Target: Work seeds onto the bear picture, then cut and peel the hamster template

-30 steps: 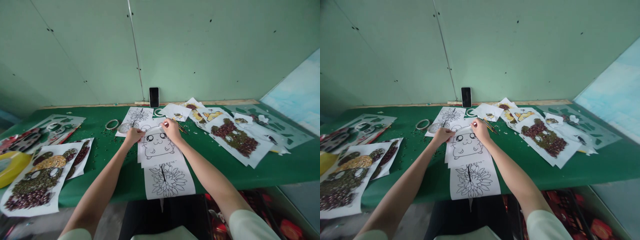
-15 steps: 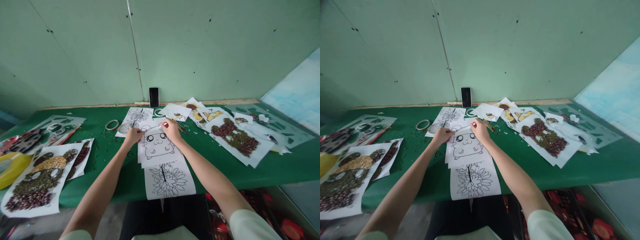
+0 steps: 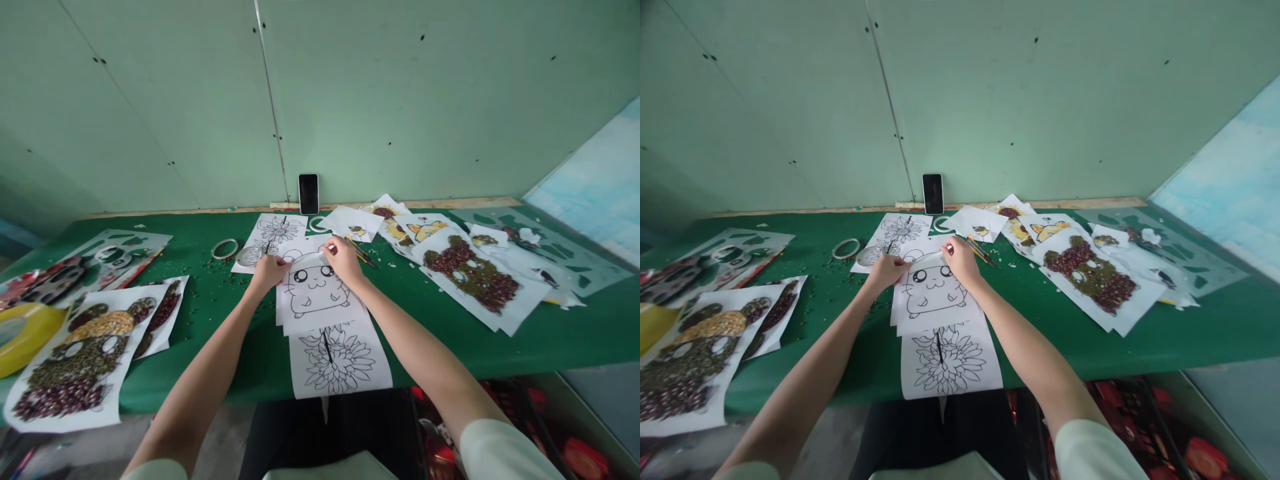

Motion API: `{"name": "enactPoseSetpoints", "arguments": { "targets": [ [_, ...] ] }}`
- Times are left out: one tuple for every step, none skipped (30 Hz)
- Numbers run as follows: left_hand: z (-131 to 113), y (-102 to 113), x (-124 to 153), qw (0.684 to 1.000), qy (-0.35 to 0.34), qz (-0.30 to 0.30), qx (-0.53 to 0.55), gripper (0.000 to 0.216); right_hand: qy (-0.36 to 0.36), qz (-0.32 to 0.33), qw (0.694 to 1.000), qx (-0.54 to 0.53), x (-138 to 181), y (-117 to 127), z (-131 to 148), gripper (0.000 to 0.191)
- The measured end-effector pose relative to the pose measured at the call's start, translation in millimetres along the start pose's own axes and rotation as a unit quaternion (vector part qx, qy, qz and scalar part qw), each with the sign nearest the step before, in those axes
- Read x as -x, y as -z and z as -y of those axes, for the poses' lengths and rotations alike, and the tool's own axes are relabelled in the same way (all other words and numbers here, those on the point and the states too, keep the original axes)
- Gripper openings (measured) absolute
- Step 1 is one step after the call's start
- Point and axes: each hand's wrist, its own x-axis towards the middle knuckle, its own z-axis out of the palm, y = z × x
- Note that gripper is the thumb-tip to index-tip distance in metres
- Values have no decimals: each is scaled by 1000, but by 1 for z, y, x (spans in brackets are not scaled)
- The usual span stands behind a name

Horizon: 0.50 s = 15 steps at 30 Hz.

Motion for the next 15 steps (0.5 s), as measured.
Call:
{"name": "enactPoseSetpoints", "arguments": {
  "targets": [
    [1,0,-1,1000,1,2,1,33,0,-1,1000,1,0,0,0,18],
    [2,0,-2,1000,2,4,5,32,1,-1,1000,1,0,0,-1,18],
    [3,0,-2,1000,4,6,9,31,1,-2,1000,0,0,-1,-1,18],
    [4,0,-3,1000,5,7,15,30,2,-3,1000,-2,0,-1,-1,18],
    [5,0,-4,1000,5,8,19,30,3,-4,1000,-4,0,-1,-2,18],
    [7,0,-5,1000,4,8,22,30,4,-4,1000,-5,0,-1,-2,17],
    [8,0,-6,1000,3,9,24,30,4,-3,1000,-6,0,0,-2,17],
    [9,0,-6,1000,1,8,25,30,3,-2,1000,-6,0,0,-1,17],
    [11,0,-7,1000,-1,9,27,30,2,-1,1000,-6,0,0,-1,17],
    [12,0,-7,1000,-3,11,28,30,2,0,1000,-7,0,0,-1,17],
    [13,0,-8,1000,-3,13,28,30,2,1,1000,-8,1,1,0,17],
    [13,1,-8,999,-3,17,27,30,2,1,1000,-10,1,1,0,17],
    [13,1,-9,999,-3,20,24,30,1,0,1000,-11,1,1,0,17],
    [13,2,-9,999,-3,25,21,31,0,-1,1000,-10,1,1,1,17],
    [13,2,-9,999,-3,28,17,31,-2,-1,1000,-9,1,2,1,18]
  ]
}}
